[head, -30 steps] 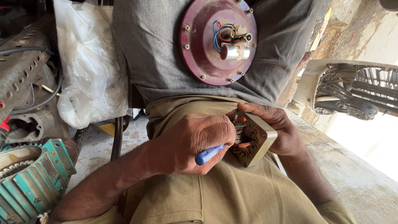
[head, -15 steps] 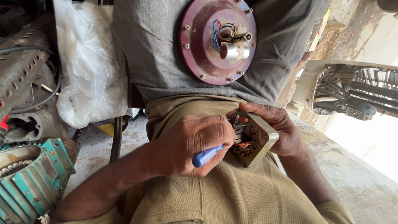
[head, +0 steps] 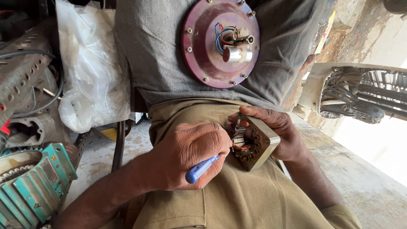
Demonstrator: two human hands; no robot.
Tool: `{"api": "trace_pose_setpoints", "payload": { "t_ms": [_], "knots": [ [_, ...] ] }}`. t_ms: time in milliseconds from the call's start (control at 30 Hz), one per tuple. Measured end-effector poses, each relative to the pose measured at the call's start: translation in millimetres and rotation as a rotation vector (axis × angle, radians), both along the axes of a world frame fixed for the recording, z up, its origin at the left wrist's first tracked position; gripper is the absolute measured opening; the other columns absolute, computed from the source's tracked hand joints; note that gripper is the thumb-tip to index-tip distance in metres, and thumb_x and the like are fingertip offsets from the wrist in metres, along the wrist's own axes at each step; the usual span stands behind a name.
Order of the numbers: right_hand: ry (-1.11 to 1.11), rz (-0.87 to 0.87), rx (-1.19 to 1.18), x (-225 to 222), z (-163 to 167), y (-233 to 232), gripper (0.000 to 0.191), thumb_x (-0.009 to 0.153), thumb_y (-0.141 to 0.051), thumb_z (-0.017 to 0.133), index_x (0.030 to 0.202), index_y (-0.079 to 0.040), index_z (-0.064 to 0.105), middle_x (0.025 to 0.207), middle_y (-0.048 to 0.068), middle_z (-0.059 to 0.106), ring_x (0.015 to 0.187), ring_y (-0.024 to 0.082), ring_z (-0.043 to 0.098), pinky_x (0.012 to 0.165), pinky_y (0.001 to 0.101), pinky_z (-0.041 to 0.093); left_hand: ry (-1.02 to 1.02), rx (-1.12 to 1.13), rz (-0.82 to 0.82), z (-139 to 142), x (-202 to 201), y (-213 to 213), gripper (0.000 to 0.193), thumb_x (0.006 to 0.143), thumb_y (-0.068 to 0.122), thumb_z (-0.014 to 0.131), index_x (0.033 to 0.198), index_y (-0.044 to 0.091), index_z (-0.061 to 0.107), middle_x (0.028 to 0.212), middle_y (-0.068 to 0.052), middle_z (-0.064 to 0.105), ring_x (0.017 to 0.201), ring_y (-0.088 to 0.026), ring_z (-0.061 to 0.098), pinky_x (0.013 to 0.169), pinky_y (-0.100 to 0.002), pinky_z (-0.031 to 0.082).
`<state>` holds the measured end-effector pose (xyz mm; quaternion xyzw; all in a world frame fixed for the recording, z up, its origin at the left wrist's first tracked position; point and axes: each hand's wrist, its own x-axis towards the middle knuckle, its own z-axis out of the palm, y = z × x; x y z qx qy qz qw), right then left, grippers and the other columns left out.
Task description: The person sits on the floor in a cluttered workshop and repairs an electric motor. They use a screwdriver to adjust copper windings inside a stator core and then use a yellow screwdriver to tighten screws on a circular motor component resting on their lap.
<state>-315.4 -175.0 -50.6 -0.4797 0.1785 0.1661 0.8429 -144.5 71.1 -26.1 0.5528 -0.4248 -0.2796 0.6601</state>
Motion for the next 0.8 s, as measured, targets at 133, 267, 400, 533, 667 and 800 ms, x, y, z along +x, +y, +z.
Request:
{"api": "trace_pose_setpoints", "payload": {
  "t_ms": [133,267,400,533,667,800],
  "knots": [
    [0.057,0.000,-0.044,5,3,-2,0.061,0.094,-0.005,0.078,0.150,-0.005,0.055,0.141,0.021,0.067,0.130,0.030,0.066,0.115,0.0453,0.053,0.118,-0.065,0.076,1,9,0,0.026,0.086,-0.010,0.062,0.108,0.003,0.058,0.101,-0.011,0.066,0.088,-0.022,0.072,0.076,-0.037,0.063],
    [-0.037,0.057,-0.086,10,6,-5,0.067,0.090,-0.004,0.081,0.151,-0.006,0.054,0.141,0.017,0.067,0.131,0.024,0.064,0.117,0.0402,0.050,-0.196,0.050,-0.017,-7,15,-8,0.040,0.081,-0.002,0.068,0.121,0.003,0.066,0.093,-0.012,0.062,0.081,-0.024,0.065,0.068,-0.038,0.057],
    [0.045,0.080,-0.149,14,4,-6,0.059,0.093,-0.002,0.075,0.150,-0.002,0.057,0.139,0.016,0.070,0.127,0.021,0.067,0.115,0.0357,0.052,-0.397,0.099,-0.171,-17,14,-23,0.036,0.089,0.006,0.066,0.124,0.004,0.069,0.091,-0.010,0.058,0.085,-0.026,0.064,0.074,-0.040,0.056],
    [0.088,0.014,0.011,15,0,-8,0.058,0.095,0.001,0.075,0.150,0.000,0.056,0.138,0.017,0.070,0.127,0.021,0.067,0.115,0.0363,0.050,-0.499,0.076,-0.137,-23,15,-29,0.029,0.090,0.009,0.067,0.117,-0.001,0.072,0.089,-0.008,0.061,0.080,-0.025,0.064,0.068,-0.039,0.053],
    [0.053,0.002,0.119,14,-6,-8,0.059,0.094,0.000,0.076,0.149,0.000,0.054,0.139,0.016,0.068,0.128,0.020,0.065,0.116,0.0356,0.049,-0.580,0.041,-0.110,-25,13,-22,0.028,0.089,0.008,0.071,0.114,-0.006,0.072,0.092,-0.008,0.064,0.077,-0.022,0.063,0.065,-0.038,0.051],
    [-0.019,0.007,0.165,14,-12,-7,0.058,0.096,-0.005,0.077,0.150,0.002,0.058,0.139,0.016,0.069,0.129,0.020,0.066,0.117,0.0356,0.050,-0.509,0.038,-0.080,-30,7,-19,0.033,0.084,0.007,0.073,0.114,-0.007,0.070,0.093,-0.009,0.064,0.079,-0.022,0.065,0.068,-0.038,0.054]
  ]
}}
